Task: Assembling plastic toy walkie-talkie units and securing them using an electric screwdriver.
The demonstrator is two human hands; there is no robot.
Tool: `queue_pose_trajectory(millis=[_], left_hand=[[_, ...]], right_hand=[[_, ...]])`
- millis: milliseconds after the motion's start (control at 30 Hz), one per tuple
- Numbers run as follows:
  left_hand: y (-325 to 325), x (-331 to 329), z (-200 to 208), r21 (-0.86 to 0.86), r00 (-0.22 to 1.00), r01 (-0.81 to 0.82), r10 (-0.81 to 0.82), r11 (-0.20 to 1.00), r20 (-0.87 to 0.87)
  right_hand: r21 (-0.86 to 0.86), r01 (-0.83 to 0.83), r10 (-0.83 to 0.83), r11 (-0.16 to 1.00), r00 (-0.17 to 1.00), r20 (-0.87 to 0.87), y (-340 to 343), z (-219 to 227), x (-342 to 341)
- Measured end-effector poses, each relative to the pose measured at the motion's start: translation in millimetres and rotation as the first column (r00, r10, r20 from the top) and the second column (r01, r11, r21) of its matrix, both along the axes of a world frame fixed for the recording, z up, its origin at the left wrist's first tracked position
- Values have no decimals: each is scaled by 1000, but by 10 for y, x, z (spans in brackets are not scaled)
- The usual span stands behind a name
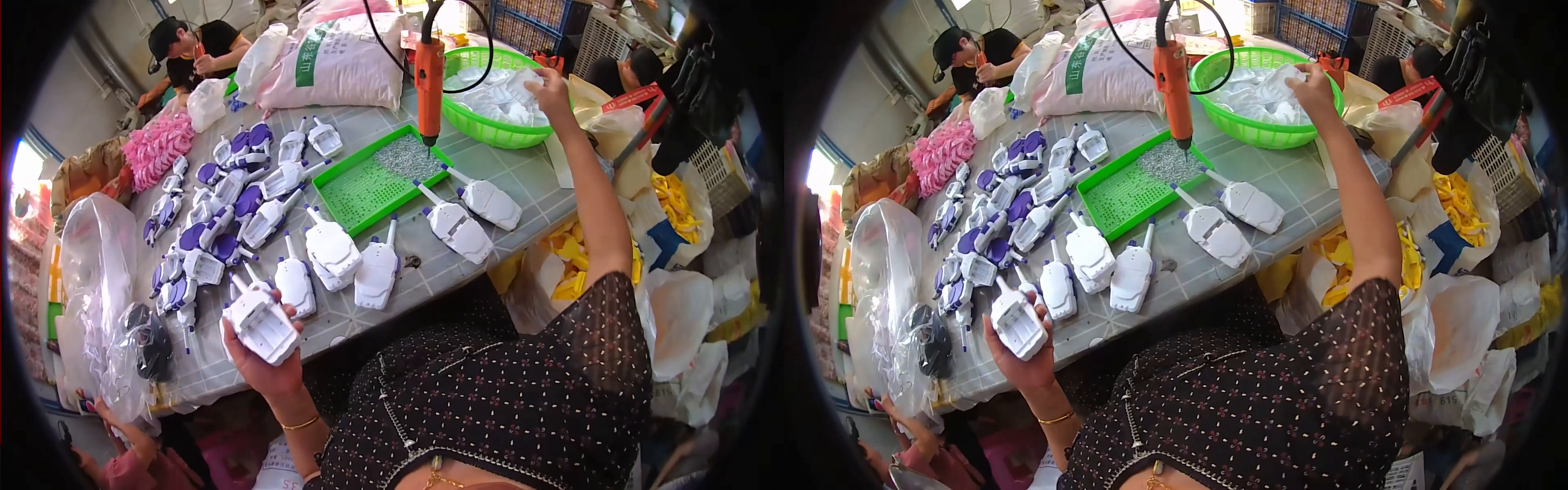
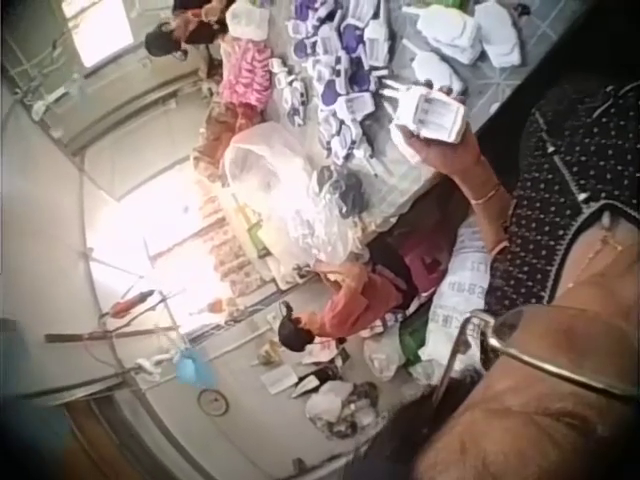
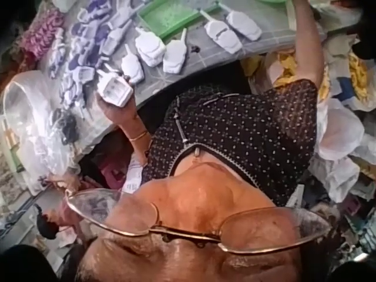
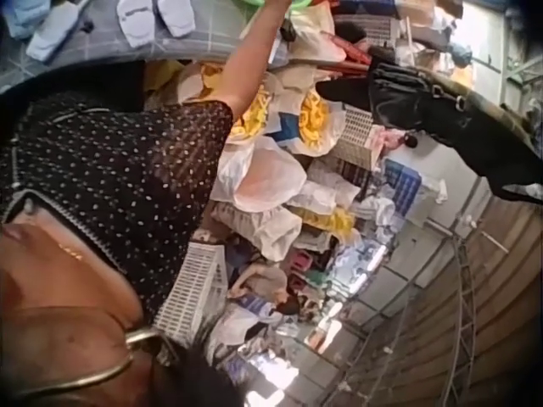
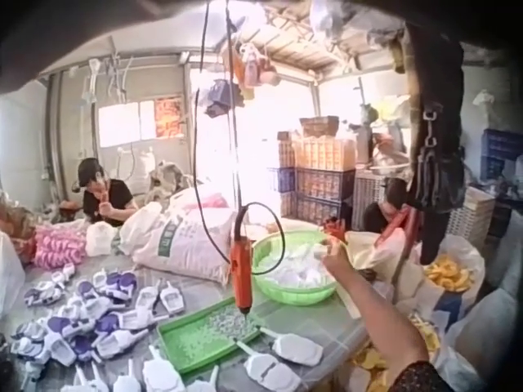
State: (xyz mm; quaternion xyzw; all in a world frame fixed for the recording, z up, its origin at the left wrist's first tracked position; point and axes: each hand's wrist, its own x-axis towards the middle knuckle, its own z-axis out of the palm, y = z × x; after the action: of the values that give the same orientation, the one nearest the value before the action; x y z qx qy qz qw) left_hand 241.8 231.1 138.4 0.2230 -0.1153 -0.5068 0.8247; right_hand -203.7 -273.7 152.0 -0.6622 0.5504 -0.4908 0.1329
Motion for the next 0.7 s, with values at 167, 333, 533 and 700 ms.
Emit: queue_pose_trajectory(millis=[167, 333, 533, 700], left_hand=[[-313, -386, 107, -2, 986, 150, -149, 989, -70], [-398, -702, 98, 26, 954, 290, -291, 957, 70], [-35, -469, 12, -18, 994, 111, -112, 994, -19], [144, -371, -3, -92, 982, 189, -186, 978, 42]], right_hand=[[-33, -429, 412, 903, 839, 355, 2013, 404, 876], [-466, -794, 808, 390, 538, -240, 3000, 209, 2097], [-253, -959, 867, 125, 229, -443, 3472, 397, 2597], [-37, -999, 908, -30, -12, -419, 3477, 498, 2734]])
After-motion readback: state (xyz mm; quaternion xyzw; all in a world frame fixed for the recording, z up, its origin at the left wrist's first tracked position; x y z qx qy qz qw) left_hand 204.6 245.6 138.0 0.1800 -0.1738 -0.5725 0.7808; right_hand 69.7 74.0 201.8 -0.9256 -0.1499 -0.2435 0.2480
